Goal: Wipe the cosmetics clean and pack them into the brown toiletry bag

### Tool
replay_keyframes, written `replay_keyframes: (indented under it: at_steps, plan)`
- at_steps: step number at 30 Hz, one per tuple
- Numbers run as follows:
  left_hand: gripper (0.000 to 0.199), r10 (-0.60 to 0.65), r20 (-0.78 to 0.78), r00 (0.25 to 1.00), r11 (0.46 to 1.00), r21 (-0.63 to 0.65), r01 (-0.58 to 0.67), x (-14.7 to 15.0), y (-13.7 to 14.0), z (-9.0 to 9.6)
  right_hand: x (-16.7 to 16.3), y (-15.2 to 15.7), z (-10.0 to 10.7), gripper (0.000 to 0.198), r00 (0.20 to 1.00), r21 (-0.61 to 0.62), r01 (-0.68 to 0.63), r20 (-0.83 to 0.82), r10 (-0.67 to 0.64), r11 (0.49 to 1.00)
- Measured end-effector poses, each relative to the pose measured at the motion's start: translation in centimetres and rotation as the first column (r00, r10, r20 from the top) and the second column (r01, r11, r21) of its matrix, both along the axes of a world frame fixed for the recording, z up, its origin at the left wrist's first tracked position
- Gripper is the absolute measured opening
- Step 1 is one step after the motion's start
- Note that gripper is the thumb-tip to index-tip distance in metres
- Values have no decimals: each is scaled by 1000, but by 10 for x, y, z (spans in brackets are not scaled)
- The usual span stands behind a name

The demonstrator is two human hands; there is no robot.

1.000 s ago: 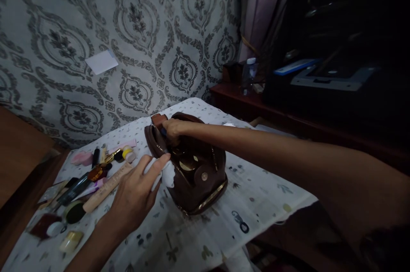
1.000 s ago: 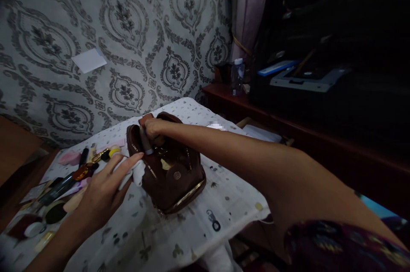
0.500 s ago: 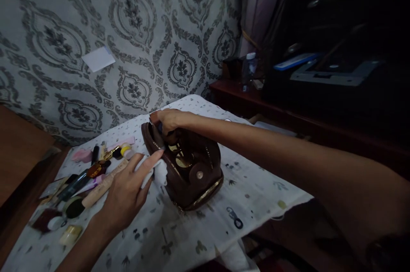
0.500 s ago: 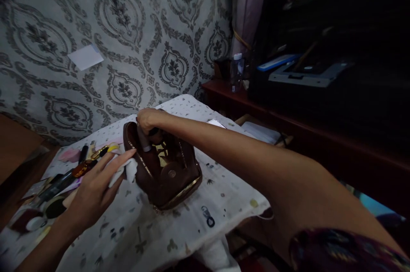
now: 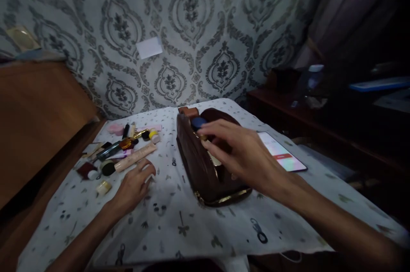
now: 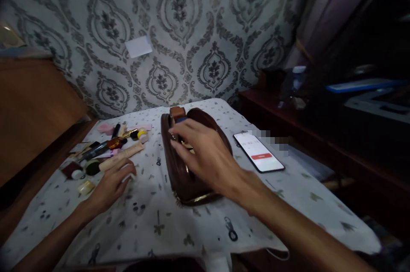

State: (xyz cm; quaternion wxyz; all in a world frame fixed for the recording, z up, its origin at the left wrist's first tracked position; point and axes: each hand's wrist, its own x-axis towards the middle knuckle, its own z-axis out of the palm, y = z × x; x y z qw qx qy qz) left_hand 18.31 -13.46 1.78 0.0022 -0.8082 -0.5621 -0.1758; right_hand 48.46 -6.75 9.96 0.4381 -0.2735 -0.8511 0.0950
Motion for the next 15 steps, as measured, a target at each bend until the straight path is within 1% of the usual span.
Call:
replay_keyframes:
  at_steps: [3, 5, 7, 9, 11, 12, 13, 15]
  plan:
    - [23, 89, -29, 996, 993, -76, -91, -12, -4, -11, -12, -31, -13, 18, 985, 76, -144, -84, 151, 987]
    - [22, 138, -38, 990, 983, -115, -142, -19, -5, -17, -26, -46, -23, 18, 965, 66, -242, -86, 247, 968]
    - [24, 169, -45, 985, 976, -134, -174, -24, -5, -23, -43, -55, -38, 18, 950, 0, -311, -30, 311, 950]
    - [25, 176, -44, 983, 975, -134, -180, -27, -6, -30, -62, -57, -55, 19, 937, -103, -345, 20, 348, 933]
    - [23, 169, -42, 985, 978, -117, -173, -30, -6, -35, -81, -55, -75, 18, 939, -227, -333, 9, 344, 915]
    - [22, 168, -45, 985, 979, -105, -172, -31, -6, -37, -91, -52, -84, 18, 944, -307, -315, -5, 329, 898]
    - [20, 173, -53, 984, 980, -94, -177, -31, -6, -37, -101, -49, -93, 19, 953, -384, -288, -26, 302, 877]
    - [17, 195, -70, 978, 978, -65, -200, -32, -2, -36, -121, -40, -109, 20, 968, -540, -244, -80, 239, 806]
